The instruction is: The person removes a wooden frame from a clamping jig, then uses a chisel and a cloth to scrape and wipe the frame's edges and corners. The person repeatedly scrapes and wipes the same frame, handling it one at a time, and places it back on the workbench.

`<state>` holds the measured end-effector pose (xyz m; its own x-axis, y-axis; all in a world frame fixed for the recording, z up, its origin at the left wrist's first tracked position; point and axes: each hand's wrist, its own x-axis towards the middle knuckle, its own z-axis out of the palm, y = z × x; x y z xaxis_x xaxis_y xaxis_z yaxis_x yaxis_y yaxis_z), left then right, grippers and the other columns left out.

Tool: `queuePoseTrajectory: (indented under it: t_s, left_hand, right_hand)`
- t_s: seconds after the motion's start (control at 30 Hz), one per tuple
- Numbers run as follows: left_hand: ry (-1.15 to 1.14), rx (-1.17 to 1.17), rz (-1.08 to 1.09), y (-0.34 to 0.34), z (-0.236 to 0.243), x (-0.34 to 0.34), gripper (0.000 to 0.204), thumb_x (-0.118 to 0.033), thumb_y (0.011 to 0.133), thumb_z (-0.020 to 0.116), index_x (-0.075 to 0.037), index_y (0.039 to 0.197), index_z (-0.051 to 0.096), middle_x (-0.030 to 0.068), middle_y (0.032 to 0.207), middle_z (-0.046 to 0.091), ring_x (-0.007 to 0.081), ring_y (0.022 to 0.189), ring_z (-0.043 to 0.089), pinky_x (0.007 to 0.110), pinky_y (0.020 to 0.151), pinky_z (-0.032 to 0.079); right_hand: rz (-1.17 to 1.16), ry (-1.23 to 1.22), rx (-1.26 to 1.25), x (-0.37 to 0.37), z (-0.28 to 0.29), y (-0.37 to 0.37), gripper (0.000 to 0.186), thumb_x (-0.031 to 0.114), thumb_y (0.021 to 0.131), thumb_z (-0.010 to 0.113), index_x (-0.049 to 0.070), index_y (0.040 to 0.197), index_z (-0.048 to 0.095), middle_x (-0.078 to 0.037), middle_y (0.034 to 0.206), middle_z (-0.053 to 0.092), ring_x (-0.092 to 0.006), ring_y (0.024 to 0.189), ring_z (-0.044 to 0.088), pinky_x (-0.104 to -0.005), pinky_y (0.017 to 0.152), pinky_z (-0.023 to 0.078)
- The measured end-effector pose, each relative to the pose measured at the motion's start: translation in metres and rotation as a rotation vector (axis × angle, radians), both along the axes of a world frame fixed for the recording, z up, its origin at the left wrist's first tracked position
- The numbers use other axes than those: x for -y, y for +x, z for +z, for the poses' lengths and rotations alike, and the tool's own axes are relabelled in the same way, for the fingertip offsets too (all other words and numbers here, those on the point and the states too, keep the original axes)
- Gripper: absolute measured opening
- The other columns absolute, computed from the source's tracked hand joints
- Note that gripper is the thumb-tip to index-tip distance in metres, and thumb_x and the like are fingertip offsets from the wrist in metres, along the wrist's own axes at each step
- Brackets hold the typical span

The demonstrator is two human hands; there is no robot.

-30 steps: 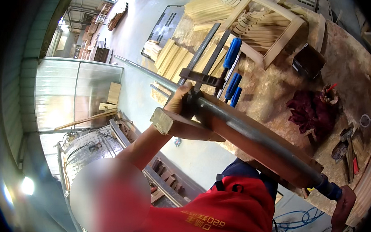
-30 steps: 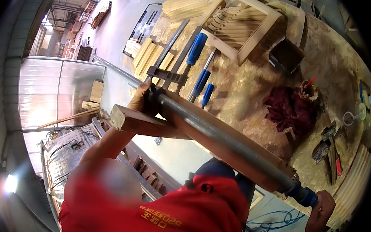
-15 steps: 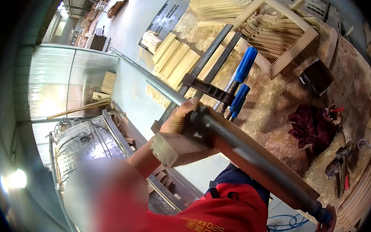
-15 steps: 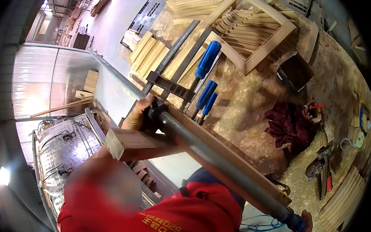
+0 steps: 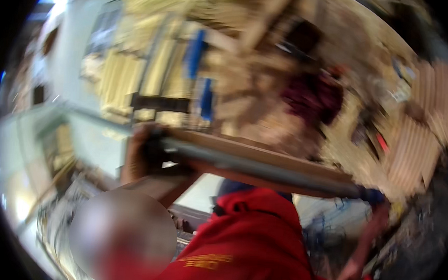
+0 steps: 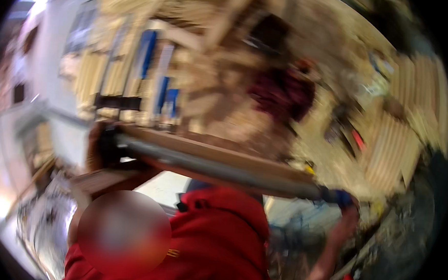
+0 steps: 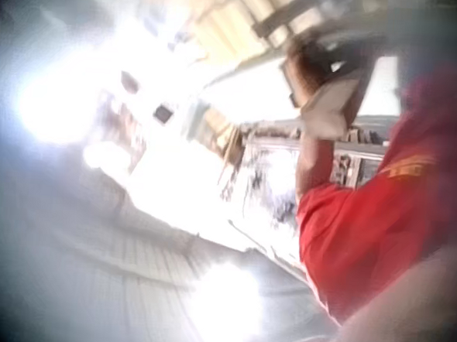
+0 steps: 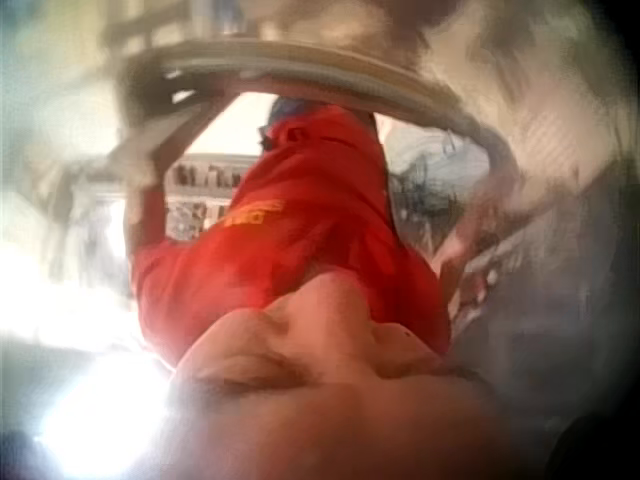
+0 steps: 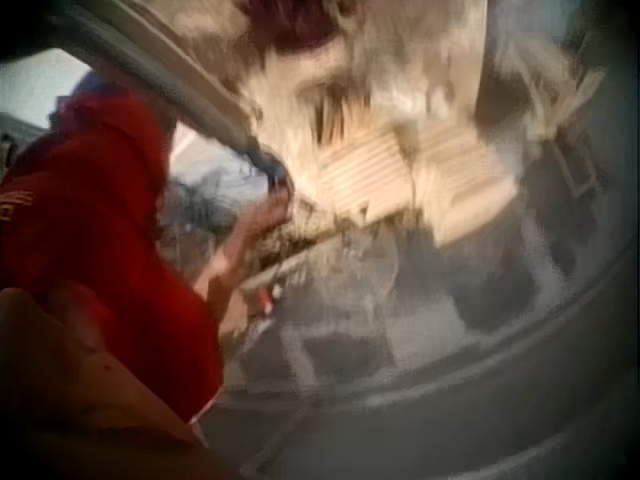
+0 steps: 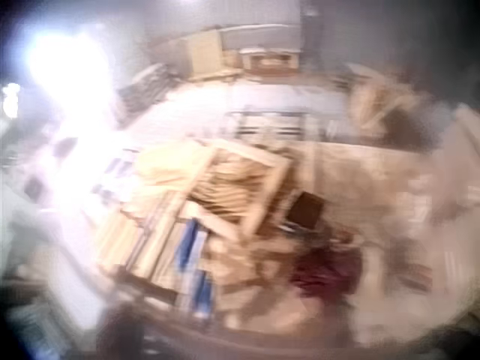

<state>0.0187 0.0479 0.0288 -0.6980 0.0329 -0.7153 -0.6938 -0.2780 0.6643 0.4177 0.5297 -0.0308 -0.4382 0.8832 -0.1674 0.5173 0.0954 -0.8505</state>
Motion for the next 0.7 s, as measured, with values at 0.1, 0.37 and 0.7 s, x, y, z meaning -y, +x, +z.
queuePoseTrajectory:
  t_s: [0.1,0.37,0.7]
  left_hand:
    - [0.208,-0.106,-0.079,-0.01,-0.021,0.035,0.039,-0.05,0.097,0.069,-0.015,0.115,0.067,0.0058,0.111,0.07,0.0248,0.106,0.066,0.045,0.096,0.055]
    - [0.129,-0.091,-0.03,-0.021,-0.028,0.031,0.033,-0.046,0.099,0.066,-0.013,0.102,0.069,0.0035,0.1,0.073,0.0198,0.099,0.068,0.039,0.096,0.053]
    - [0.177,-0.255,-0.225,-0.011,-0.005,0.004,0.034,-0.043,0.103,0.062,-0.011,0.108,0.071,0.0047,0.103,0.075,0.0203,0.098,0.07,0.041,0.096,0.055]
  right_hand:
    - [0.3,0.124,0.08,0.012,0.024,-0.078,0.049,0.041,0.112,0.046,0.0,0.092,0.064,-0.004,0.086,0.059,-0.0111,0.085,0.055,-0.0283,0.081,0.045]
    - [0.349,-0.567,0.168,-0.021,0.024,-0.122,0.065,0.052,0.109,0.046,0.01,0.06,0.05,-0.001,0.05,0.047,-0.0123,0.043,0.049,-0.0271,0.043,0.04]
    - [0.924,0.558,0.03,-0.026,-0.006,-0.086,0.077,0.052,0.098,0.066,-0.004,0.148,0.045,-0.022,0.153,0.047,-0.0425,0.143,0.043,-0.0494,0.121,0.033]
